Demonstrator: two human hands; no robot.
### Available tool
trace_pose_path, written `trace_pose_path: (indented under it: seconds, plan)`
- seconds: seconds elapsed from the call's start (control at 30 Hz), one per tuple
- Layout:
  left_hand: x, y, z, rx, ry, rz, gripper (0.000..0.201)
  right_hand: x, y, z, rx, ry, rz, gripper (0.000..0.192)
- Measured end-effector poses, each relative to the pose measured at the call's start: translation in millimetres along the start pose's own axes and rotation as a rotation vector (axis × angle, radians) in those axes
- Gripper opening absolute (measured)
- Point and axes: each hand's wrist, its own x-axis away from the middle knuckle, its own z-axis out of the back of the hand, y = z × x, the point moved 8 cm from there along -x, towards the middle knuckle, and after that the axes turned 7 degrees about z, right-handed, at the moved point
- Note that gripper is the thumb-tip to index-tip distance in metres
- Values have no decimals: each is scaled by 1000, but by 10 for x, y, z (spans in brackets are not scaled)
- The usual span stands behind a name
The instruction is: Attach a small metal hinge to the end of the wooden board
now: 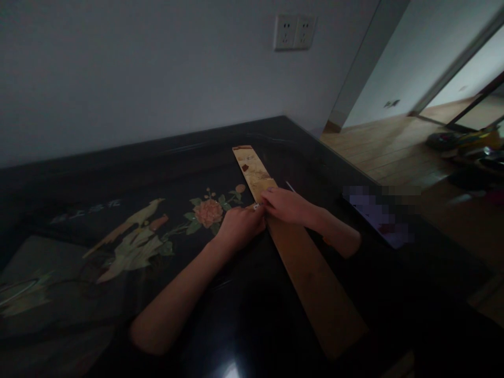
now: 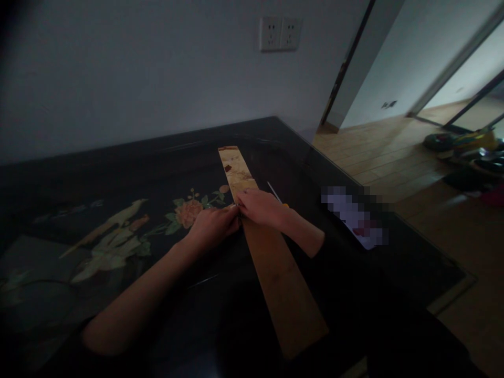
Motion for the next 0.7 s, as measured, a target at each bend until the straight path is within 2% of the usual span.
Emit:
trace_pose_path:
  seconds: [0.17, 0.37, 0.53, 0.7]
  plan:
    - [-2, -13, -9, 56, 30, 33, 25, 5, -22, 4, -13, -21, 9, 17]
    - [-1, -79, -1, 153, -18, 109, 26, 4, -43, 4, -19, -18, 23, 20]
    - [-4, -116, 38, 200, -5, 98, 29, 1, -37, 8, -15, -10, 8, 21]
    - [5, -97, 69, 140, 13, 79, 31, 15, -42, 15, -24, -6, 0, 21]
